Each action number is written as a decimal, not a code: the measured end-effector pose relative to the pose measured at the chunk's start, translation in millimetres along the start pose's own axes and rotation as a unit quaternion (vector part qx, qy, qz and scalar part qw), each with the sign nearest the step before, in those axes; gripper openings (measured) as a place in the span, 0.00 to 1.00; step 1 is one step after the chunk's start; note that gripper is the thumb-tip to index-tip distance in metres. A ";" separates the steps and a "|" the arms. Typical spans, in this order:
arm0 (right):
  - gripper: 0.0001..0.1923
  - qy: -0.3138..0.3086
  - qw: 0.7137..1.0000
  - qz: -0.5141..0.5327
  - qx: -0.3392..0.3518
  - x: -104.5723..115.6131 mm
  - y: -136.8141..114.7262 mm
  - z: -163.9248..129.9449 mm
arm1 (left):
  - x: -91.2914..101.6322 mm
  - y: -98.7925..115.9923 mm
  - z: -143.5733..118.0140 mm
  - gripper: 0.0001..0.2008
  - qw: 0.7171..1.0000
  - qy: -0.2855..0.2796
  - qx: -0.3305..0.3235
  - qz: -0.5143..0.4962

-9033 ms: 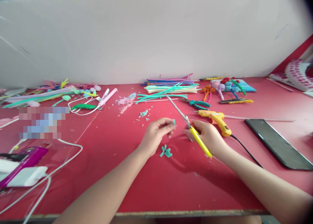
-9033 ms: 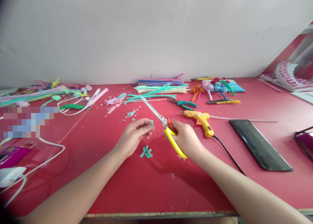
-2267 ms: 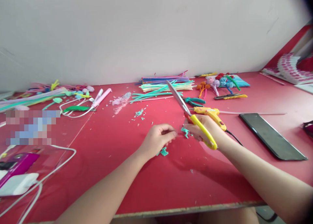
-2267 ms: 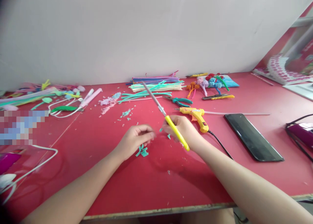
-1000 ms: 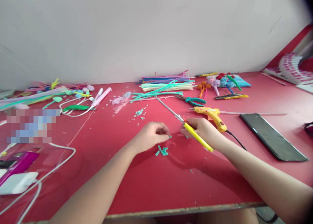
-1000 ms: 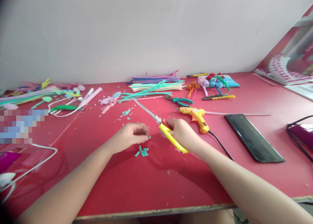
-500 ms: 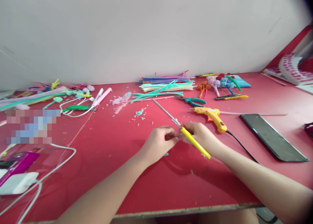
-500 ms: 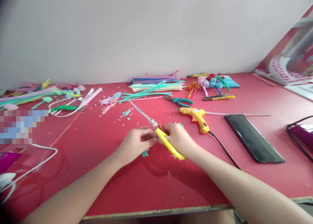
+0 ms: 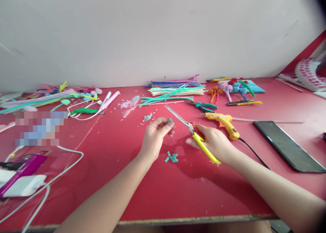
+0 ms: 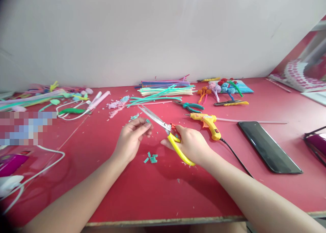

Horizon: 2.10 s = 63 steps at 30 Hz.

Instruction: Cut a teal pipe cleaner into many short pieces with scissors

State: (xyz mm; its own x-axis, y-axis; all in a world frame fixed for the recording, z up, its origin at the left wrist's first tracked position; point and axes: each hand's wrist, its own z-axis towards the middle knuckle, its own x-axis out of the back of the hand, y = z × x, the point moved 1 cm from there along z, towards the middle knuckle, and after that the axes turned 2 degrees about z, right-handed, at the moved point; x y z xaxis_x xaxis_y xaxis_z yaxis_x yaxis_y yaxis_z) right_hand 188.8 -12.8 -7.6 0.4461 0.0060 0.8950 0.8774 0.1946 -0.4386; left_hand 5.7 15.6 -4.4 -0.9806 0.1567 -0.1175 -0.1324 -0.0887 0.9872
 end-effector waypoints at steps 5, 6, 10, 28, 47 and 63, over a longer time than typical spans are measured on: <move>0.18 0.009 0.997 -0.070 0.009 -2.3 -0.9 -1.0 | 4.9 1.4 2.4 0.04 0.998 0.026 -0.028 -0.056; 0.18 0.010 0.997 -0.075 0.011 -2.7 -0.6 -1.2 | 5.3 1.6 2.5 0.04 0.998 0.027 -0.029 -0.058; 0.19 0.016 0.996 -0.087 0.024 -4.2 0.3 -1.6 | 6.2 2.1 2.8 0.03 0.997 0.021 -0.027 -0.071; 0.20 0.025 0.993 -0.114 0.032 -9.4 3.7 -1.1 | 6.7 2.3 3.5 0.04 0.995 0.004 -0.017 -0.101; 0.19 0.031 0.993 -0.115 0.018 -8.9 7.6 0.3 | 9.1 3.8 5.3 0.04 0.997 -0.002 -0.023 -0.079; 0.08 -0.075 0.931 0.349 -0.079 2.2 -7.5 -3.8 | -11.7 -1.2 -11.4 0.08 0.956 -0.264 0.092 0.088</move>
State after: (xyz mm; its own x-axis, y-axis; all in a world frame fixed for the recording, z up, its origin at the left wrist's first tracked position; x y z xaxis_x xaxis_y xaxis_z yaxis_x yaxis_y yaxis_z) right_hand 183.9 -17.9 -2.7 0.8979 0.2167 0.3831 0.4030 -0.0548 -0.9136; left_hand 15.7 2.6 -5.4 -0.7692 0.6347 0.0744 0.1026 0.0077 0.9947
